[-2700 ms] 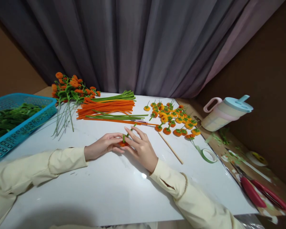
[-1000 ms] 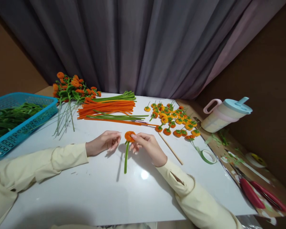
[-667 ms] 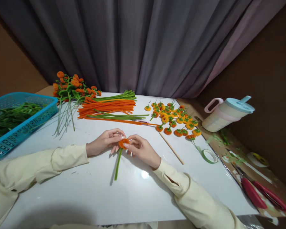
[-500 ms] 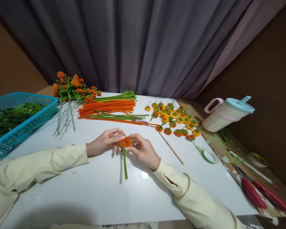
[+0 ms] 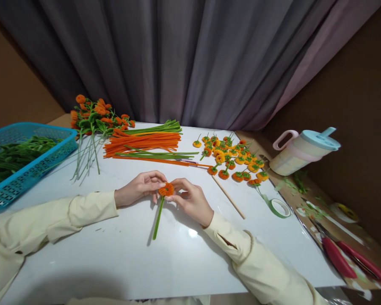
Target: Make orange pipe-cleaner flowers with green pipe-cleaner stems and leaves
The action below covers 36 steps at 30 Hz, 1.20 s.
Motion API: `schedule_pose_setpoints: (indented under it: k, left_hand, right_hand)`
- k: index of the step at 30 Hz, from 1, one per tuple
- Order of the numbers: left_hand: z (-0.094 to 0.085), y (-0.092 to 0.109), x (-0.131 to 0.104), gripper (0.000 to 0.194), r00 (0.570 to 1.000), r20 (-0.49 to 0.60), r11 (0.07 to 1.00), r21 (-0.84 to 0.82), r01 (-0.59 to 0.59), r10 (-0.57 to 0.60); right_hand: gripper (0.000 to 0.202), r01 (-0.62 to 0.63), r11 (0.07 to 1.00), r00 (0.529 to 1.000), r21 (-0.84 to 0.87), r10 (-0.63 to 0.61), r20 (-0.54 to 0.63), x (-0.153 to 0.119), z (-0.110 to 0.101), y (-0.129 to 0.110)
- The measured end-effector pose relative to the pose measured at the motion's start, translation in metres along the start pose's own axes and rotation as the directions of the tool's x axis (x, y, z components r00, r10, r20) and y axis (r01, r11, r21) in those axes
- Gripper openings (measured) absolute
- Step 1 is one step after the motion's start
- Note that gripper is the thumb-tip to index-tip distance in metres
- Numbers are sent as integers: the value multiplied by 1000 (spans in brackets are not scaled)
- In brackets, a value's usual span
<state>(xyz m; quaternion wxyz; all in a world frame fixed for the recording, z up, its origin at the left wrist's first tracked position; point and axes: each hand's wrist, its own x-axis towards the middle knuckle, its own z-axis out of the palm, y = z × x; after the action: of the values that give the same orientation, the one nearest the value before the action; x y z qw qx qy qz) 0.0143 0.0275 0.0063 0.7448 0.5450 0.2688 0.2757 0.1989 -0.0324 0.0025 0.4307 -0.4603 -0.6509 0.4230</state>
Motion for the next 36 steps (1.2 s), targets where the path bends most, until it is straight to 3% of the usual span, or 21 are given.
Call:
schedule_pose_setpoints:
  k: [5,11,20,26,30,33,36]
  left_hand:
    - [0,-3,0,29,1000,-2,1000,19,-3,3]
    - [2,-5,-1,30,999,-8,998,56,-35,35]
    - [2,-3,-1,31,1000,21,998,-55,-17,18]
    - [1,-1,0,31,999,-14,993,-112,27,-28]
    - [1,-4,0,34,1000,2,998,-61,17,-17]
    - [0,-5,0,33,1000,15,999,-37,19,-19]
    - [-1,-6,1,32,999,35,1000,8,26,-26]
  right_hand:
    - [30,-17,999,1000,40,17,-2,0,2,-3]
    - [20,71,988,994,-138,-82,-74,-1,5,-4]
    - [20,152,945,977,-290,-188,-99,-1,1,-5]
    - [18,403,753,880,-519,-475,-5,-1,-4,-3]
    - [21,503,619,820,-603,-562,108,-1,-4,2]
    - [23,522,589,807,-617,-575,133,-1,-3,7]
    - [22,509,630,823,-586,-555,119,-2,-2,9]
